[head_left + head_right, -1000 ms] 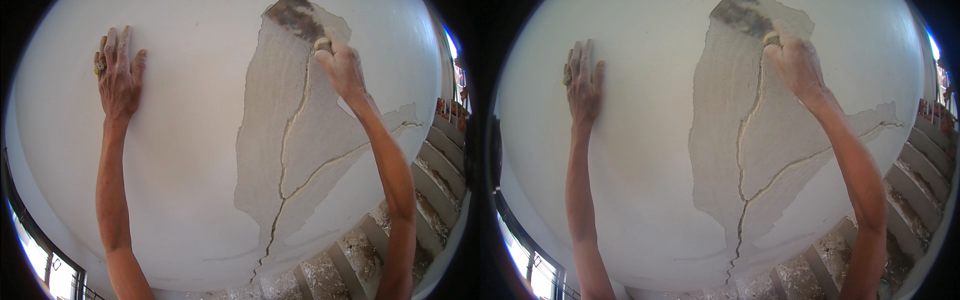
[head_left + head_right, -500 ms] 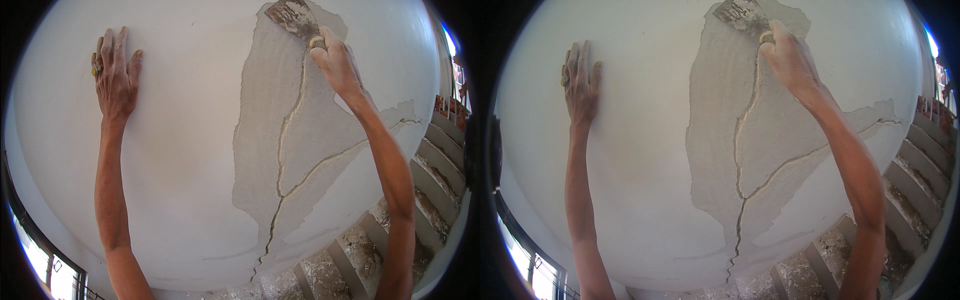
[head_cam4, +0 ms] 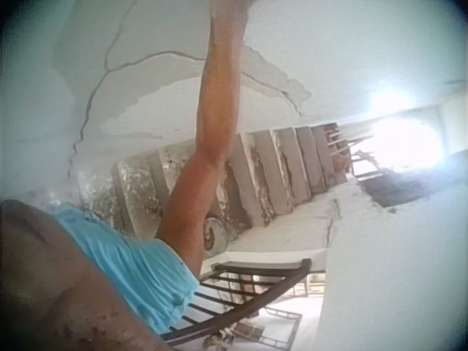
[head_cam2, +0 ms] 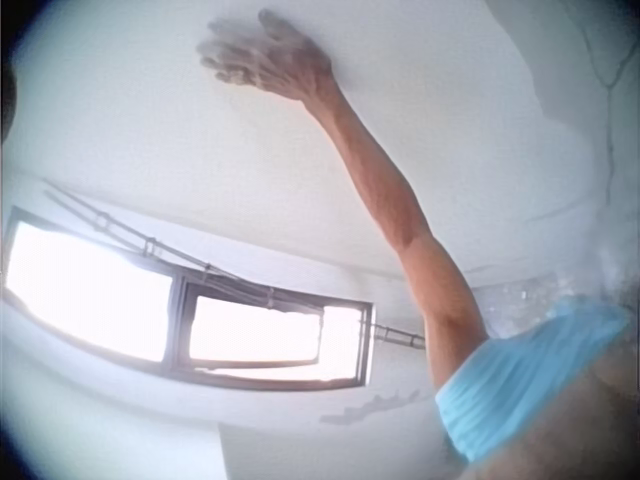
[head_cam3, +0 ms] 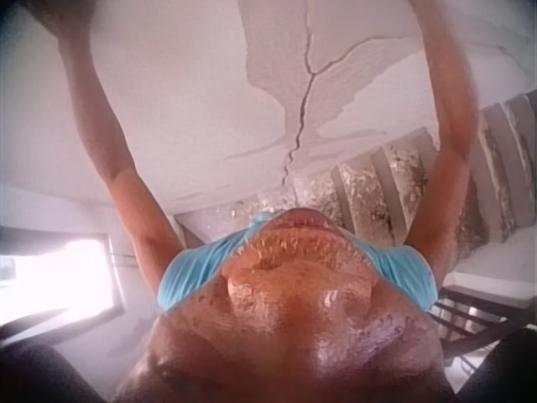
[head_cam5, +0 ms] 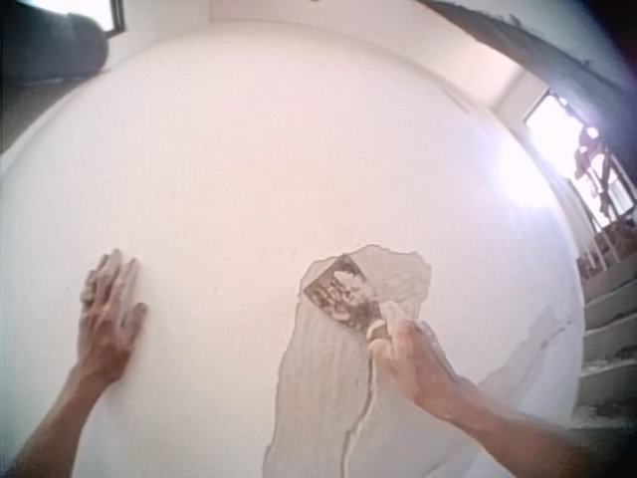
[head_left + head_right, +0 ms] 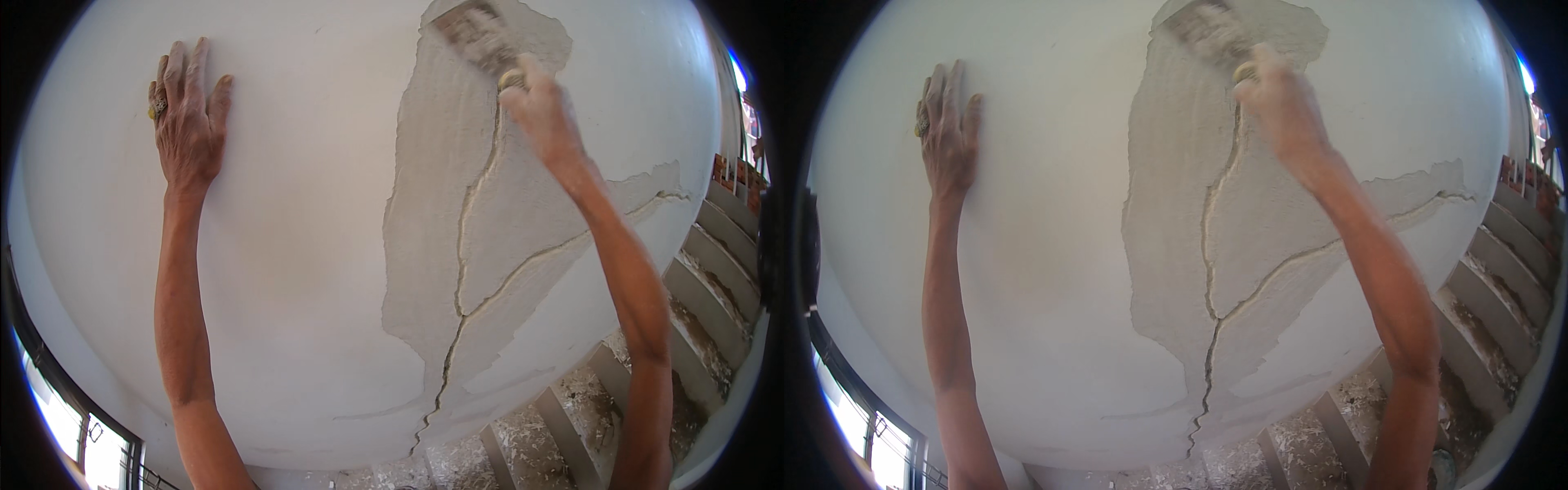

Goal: The person applies plaster to a large crack on a white wall using a putty knife and smooths the material over the damaged surface.

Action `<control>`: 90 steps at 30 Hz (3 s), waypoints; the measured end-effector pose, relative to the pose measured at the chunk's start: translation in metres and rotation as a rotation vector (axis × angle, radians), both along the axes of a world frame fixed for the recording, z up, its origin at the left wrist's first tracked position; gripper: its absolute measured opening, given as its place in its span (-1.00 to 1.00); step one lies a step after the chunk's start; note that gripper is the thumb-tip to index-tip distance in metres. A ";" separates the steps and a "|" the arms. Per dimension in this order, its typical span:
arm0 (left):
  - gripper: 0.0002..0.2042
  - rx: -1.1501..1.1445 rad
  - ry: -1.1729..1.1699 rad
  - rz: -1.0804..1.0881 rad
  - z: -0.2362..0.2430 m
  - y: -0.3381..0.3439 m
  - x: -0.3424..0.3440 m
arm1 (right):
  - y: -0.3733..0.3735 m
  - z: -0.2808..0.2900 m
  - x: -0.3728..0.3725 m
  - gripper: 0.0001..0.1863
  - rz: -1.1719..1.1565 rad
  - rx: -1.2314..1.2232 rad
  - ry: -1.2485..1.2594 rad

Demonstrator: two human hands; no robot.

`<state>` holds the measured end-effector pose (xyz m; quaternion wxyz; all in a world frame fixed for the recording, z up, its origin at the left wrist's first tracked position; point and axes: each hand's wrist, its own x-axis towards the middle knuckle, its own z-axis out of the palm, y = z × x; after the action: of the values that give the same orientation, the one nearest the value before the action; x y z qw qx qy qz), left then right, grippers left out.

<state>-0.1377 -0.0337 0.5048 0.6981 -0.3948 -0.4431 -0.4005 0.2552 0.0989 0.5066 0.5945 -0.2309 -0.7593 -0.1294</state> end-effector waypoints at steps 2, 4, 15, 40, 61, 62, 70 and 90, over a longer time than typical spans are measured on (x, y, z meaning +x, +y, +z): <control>-0.45 -0.004 0.001 -0.008 -0.002 0.000 -0.002 | -0.010 -0.013 -0.003 -0.81 0.018 -0.011 -0.135; -0.46 0.008 -0.005 0.020 -0.001 -0.002 -0.002 | -0.035 -0.028 0.004 -0.81 0.052 -0.185 -0.367; -0.44 -0.099 0.132 0.057 -0.009 0.005 0.030 | -0.089 -0.343 0.086 -0.86 0.120 -0.825 -0.447; -0.25 -0.752 0.172 -0.182 -0.190 0.028 0.137 | -0.256 -0.721 0.206 -0.31 -0.465 -1.910 0.276; -0.45 -0.600 0.152 -0.488 -0.257 -0.007 0.169 | -0.220 -0.517 0.139 -0.08 -0.090 -1.372 0.441; -0.46 -0.570 0.137 -0.448 -0.256 0.000 0.170 | -0.216 -0.510 0.138 -0.09 -0.032 -1.295 0.459; -0.51 -1.493 0.391 -0.457 -0.293 0.011 0.181 | -0.172 -0.475 0.115 -0.24 -0.022 -0.941 0.228; -0.41 -2.299 -0.734 -0.407 -0.463 -0.108 0.125 | -0.096 -0.438 -0.007 -0.31 0.104 -0.463 -0.179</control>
<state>-0.0128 -0.1420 0.0416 -0.2989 -0.7074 -0.6396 0.0347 0.2479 0.0034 0.0681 0.4619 -0.3093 -0.8292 0.0588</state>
